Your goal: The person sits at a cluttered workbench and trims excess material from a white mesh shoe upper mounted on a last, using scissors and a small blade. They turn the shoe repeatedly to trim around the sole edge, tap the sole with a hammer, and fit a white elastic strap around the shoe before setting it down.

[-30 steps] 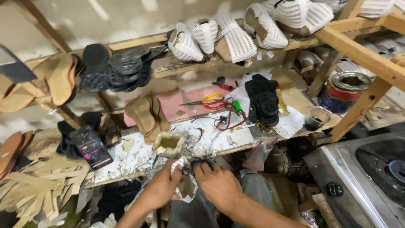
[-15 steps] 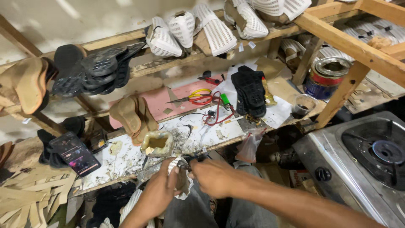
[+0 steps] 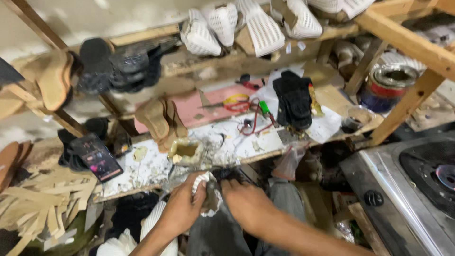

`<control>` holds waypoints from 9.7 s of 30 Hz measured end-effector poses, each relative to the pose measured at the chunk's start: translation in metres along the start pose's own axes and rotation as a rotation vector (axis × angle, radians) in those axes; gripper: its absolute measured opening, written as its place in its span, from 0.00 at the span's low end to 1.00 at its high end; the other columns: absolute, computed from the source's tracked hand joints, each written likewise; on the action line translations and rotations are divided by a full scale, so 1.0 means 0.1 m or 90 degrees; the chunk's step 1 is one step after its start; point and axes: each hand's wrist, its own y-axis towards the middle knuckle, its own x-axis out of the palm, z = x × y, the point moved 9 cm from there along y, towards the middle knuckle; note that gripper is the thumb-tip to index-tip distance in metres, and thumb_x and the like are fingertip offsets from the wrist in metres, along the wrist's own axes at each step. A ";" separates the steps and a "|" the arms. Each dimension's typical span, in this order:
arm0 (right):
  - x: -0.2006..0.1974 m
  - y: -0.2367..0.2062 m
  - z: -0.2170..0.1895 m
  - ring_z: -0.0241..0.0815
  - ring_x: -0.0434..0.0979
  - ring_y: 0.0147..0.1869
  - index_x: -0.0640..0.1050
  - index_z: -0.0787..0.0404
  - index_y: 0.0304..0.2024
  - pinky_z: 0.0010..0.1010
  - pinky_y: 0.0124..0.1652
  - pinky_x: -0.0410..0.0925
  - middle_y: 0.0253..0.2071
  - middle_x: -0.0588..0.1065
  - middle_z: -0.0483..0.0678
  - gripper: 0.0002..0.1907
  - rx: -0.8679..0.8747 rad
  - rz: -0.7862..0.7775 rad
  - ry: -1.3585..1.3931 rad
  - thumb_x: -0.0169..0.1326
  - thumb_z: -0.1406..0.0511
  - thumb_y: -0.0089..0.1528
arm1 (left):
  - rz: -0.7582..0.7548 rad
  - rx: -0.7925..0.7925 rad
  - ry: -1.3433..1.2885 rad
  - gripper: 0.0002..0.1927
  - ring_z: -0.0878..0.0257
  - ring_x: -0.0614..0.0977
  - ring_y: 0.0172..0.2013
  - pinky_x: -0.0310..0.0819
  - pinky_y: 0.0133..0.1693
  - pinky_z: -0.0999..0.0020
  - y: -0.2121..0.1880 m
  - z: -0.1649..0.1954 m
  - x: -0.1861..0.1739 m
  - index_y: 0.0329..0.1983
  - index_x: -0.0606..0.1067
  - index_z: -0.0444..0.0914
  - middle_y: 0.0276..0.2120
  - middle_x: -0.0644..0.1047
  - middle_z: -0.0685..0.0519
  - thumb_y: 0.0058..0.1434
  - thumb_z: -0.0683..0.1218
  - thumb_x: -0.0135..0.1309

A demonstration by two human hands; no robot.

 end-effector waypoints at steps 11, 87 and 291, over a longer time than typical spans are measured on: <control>0.03 0.01 0.06 0.66 0.78 0.45 0.70 0.69 0.47 0.54 0.42 0.70 0.38 0.78 0.64 0.14 0.101 -0.165 0.080 0.51 0.72 0.58 | -0.100 -0.039 -0.108 0.24 0.50 0.86 0.30 0.84 0.35 0.58 -0.04 -0.01 0.13 0.70 0.64 0.45 0.33 0.80 0.37 0.71 0.49 0.40; 0.57 -0.15 0.07 0.40 0.80 0.34 0.74 0.71 0.41 0.39 0.33 0.77 0.33 0.76 0.48 0.15 0.256 -0.373 0.585 0.45 0.62 0.69 | -0.053 0.254 0.062 0.19 0.50 0.83 0.42 0.77 0.42 0.58 -0.29 0.33 0.00 0.64 0.65 0.36 0.41 0.81 0.38 0.71 0.44 0.44; 0.88 0.31 0.27 0.39 0.75 0.62 0.72 0.64 0.65 0.30 0.62 0.64 0.60 0.76 0.50 0.28 0.197 0.157 0.805 0.37 0.53 0.71 | 0.212 0.062 -0.412 0.23 0.68 0.80 0.36 0.76 0.42 0.71 0.35 -0.38 -0.02 0.49 0.81 0.35 0.35 0.83 0.53 0.71 0.56 0.45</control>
